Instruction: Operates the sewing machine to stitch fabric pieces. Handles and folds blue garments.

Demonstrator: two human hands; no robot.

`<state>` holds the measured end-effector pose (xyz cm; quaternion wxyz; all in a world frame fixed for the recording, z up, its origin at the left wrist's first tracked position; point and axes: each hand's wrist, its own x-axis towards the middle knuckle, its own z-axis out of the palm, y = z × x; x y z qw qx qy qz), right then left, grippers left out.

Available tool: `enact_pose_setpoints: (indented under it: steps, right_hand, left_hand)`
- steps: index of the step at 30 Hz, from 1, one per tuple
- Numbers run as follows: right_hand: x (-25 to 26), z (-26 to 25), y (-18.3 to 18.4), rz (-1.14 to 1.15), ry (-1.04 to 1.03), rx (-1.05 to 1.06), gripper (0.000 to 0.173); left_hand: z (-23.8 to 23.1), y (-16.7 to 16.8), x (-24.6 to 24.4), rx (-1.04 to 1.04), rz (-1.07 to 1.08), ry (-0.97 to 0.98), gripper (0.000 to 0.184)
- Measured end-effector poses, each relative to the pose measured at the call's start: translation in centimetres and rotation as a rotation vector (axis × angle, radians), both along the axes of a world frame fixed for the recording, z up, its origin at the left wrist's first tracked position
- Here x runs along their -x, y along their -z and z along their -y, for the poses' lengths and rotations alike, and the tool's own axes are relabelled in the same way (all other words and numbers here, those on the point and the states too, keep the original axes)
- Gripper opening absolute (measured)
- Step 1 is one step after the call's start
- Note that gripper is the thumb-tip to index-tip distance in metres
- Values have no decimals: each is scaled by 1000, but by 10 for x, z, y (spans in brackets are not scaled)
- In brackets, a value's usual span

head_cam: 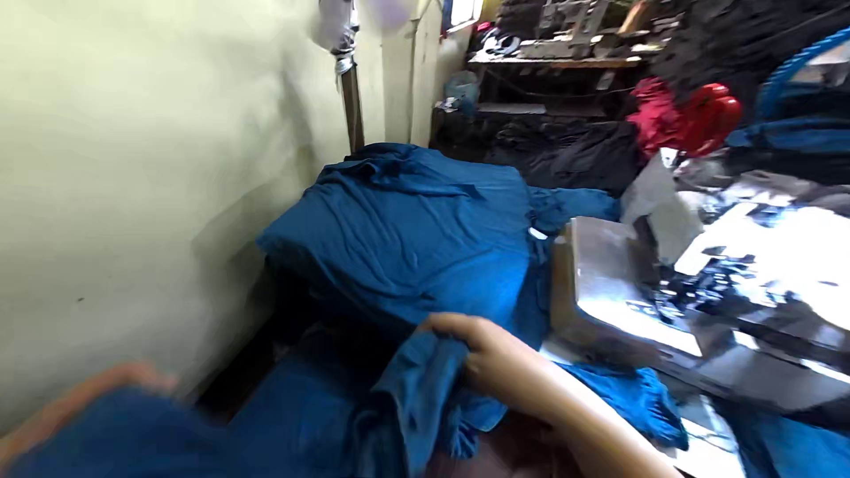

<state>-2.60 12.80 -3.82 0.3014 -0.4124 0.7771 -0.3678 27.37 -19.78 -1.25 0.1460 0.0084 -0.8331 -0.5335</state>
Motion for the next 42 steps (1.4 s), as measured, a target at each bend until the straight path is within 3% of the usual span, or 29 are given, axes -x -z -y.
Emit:
enact_pose_setpoints:
  steps: [1, 3, 6, 10, 15, 21, 25, 28, 31, 33, 37, 42]
  right_hand:
    - [5, 22, 6, 81, 66, -93, 29]
    - [8, 59, 16, 201, 219, -77, 30]
    - [3, 94, 24, 50, 262, 142, 29]
    - [-13, 124, 39, -202, 142, 249, 33]
    - [-28, 133, 120, -197, -29, 23, 30]
    - [-28, 95, 206, -139, -135, -384, 41]
    - [-15, 60, 239, -183, -101, -601, 45]
    - [-13, 36, 231, -325, -69, -828, 66]
    - [-14, 27, 214, -313, -35, -1066, 50]
    - [-11, 23, 211, -310, 68, -1007, 39]
    - [1, 15, 222, -358, 389, -667, 42]
    - [-20, 1, 199, -271, 200, -671, 40]
  left_hand:
    - [23, 8, 7, 289, 192, -180, 35]
    - [52, 20, 14, 572, 499, -634, 46]
    - [89, 32, -35, 722, 315, -1103, 36]
    - [95, 46, -96, 863, 251, -1288, 31]
    - [40, 128, -153, 929, 604, -1153, 37]
    - [-93, 245, -187, 554, 1030, -698, 38]
    - [-153, 299, -183, 398, 1060, -357, 45]
    - [-146, 298, -168, 362, 953, -454, 48]
    - [-119, 288, -136, 353, 753, -639, 40]
    - [-107, 289, -105, 342, 700, -623, 46]
    - [-117, 310, -48, 367, 575, -509, 59]
    - [-149, 327, -21, 389, 737, -341, 57]
